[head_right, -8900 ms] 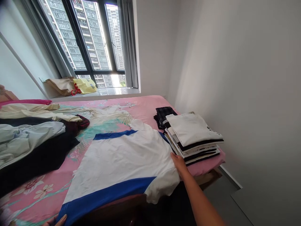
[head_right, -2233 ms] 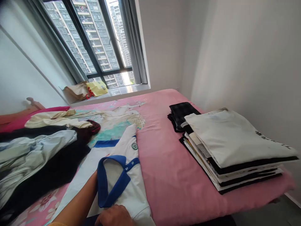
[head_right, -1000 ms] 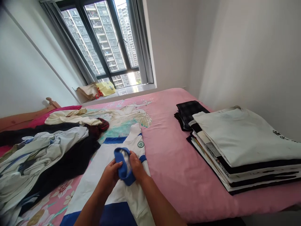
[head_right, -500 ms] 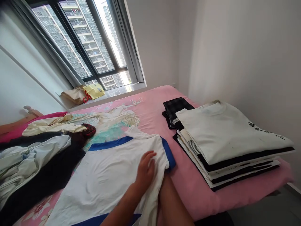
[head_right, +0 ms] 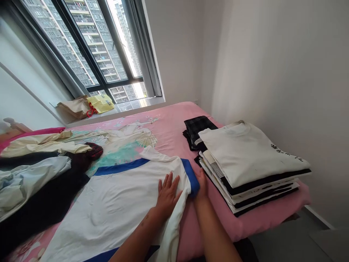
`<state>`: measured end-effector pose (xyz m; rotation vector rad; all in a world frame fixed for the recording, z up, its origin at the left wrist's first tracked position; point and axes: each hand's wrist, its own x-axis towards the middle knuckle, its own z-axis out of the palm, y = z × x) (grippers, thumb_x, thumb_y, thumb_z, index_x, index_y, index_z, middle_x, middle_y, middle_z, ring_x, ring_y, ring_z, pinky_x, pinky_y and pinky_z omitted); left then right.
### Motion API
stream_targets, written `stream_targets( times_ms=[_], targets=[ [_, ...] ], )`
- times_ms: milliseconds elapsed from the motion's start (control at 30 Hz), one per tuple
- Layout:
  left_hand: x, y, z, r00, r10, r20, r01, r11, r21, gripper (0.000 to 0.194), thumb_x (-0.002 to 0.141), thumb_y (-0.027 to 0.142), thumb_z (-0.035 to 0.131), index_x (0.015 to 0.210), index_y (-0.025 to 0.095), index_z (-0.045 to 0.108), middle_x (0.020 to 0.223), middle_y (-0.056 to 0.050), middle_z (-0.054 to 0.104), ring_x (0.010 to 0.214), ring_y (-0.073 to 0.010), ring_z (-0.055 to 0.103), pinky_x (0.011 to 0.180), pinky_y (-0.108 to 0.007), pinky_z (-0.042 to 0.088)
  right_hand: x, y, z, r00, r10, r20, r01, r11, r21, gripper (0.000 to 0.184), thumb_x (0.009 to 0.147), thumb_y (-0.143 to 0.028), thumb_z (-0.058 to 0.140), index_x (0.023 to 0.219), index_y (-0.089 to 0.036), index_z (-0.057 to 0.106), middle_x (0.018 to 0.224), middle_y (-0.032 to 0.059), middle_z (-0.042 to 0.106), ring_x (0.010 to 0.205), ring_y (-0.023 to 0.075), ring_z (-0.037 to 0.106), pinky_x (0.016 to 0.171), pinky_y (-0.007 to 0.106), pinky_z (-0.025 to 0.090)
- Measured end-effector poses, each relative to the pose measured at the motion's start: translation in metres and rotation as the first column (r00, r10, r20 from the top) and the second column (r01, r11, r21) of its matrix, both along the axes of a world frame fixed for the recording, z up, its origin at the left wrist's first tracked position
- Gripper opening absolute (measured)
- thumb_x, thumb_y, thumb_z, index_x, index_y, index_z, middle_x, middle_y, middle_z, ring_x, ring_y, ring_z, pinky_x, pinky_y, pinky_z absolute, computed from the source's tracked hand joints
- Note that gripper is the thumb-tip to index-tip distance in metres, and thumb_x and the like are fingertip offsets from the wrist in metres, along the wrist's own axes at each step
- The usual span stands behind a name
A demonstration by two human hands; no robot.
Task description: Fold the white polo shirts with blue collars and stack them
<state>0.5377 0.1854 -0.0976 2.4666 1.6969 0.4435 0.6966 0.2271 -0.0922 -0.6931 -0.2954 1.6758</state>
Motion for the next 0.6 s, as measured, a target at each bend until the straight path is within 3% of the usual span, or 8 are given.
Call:
stream_targets(
  times_ms=[67, 133, 233, 333, 400, 467, 600],
  targets=[
    [-0.003, 0.000, -0.002, 1.000, -0.023, -0.012, 0.023, 1.000, -0.001, 0.063, 0.084, 0.054, 0.044, 0.142, 0.032, 0.031, 0.154, -0.008, 0.019, 0.141, -0.0280, 0.013, 0.112, -0.056, 0.007, 0.022, -0.003, 0.002, 0.996, 0.035, -0.088, -0.035, 0.999, -0.003, 0.058, 0.090, -0.057, 0.025, 0.119, -0.018, 0.056, 0.115, 0.0113, 0.062, 0.115, 0.0247, 0.053, 0.096, 0.047, 0.043],
    [-0.003, 0.000, -0.002, 0.999, -0.030, -0.016, 0.030, 1.000, -0.005, 0.070, 0.080, 0.058, 0.049, 0.141, 0.031, 0.032, 0.154, -0.010, 0.018, 0.141, -0.0294, 0.013, 0.111, -0.057, 0.006, 0.042, -0.014, 0.005, 0.999, 0.024, -0.044, -0.027, 0.998, -0.057, 0.046, 0.089, -0.050, 0.037, 0.117, -0.019, 0.054, 0.115, 0.0114, 0.062, 0.111, 0.0222, 0.057, 0.091, 0.043, 0.048],
    [-0.001, 0.000, 0.002, 1.000, -0.018, 0.000, 0.018, 1.000, 0.001, 0.073, 0.077, 0.058, 0.053, 0.141, 0.030, 0.034, 0.154, -0.010, 0.018, 0.141, -0.0295, 0.013, 0.111, -0.057, 0.004, 0.057, -0.045, 0.007, 0.964, -0.065, 0.257, 0.112, 0.978, -0.176, 0.030, 0.082, -0.037, 0.056, 0.108, -0.021, 0.055, 0.106, 0.0083, 0.066, 0.098, 0.0175, 0.064, 0.079, 0.032, 0.054],
    [0.001, -0.005, 0.008, 1.000, 0.003, 0.030, -0.002, 1.000, -0.019, 0.075, 0.075, 0.057, 0.056, 0.141, 0.026, 0.035, 0.153, -0.012, 0.018, 0.141, -0.0301, 0.013, 0.111, -0.057, 0.004, 0.054, -0.081, 0.003, 0.783, -0.058, 0.619, 0.225, 0.954, -0.196, 0.031, 0.074, -0.044, 0.065, 0.091, -0.019, 0.056, 0.078, 0.0031, 0.066, 0.064, 0.0147, 0.064, 0.051, 0.024, 0.052],
    [0.000, -0.014, 0.013, 0.999, 0.016, 0.049, -0.013, 0.999, -0.048, 0.074, 0.075, 0.053, 0.057, 0.140, 0.023, 0.036, 0.153, -0.014, 0.019, 0.141, -0.0302, 0.013, 0.111, -0.057, 0.005, 0.049, -0.096, 0.001, 0.695, 0.131, 0.707, 0.124, 0.946, -0.298, 0.042, 0.073, -0.058, 0.059, 0.080, -0.017, 0.054, 0.060, 0.0014, 0.060, 0.042, 0.0117, 0.054, 0.035, 0.021, 0.041],
    [-0.001, -0.028, 0.016, 0.997, 0.033, 0.073, -0.027, 0.996, -0.079, 0.070, 0.077, 0.047, 0.057, 0.139, 0.022, 0.038, 0.152, -0.014, 0.020, 0.141, -0.0295, 0.014, 0.112, -0.057, 0.007, 0.043, -0.100, 0.002, 0.658, 0.300, 0.691, -0.007, 0.920, -0.393, 0.051, 0.074, -0.067, 0.050, 0.076, -0.017, 0.052, 0.051, 0.0001, 0.055, 0.033, 0.0092, 0.045, 0.030, 0.018, 0.032],
    [-0.001, -0.065, 0.022, 0.990, 0.020, 0.143, -0.002, 0.991, -0.131, 0.064, 0.079, 0.050, 0.054, 0.136, 0.023, 0.043, 0.151, -0.014, 0.025, 0.140, -0.0310, 0.019, 0.110, -0.059, 0.010, 0.031, -0.082, 0.009, 0.561, 0.308, 0.769, -0.049, 0.939, -0.340, 0.049, 0.073, -0.068, 0.050, 0.076, -0.019, 0.050, 0.050, -0.0001, 0.055, 0.033, 0.0097, 0.045, 0.030, 0.018, 0.030]
  ],
)
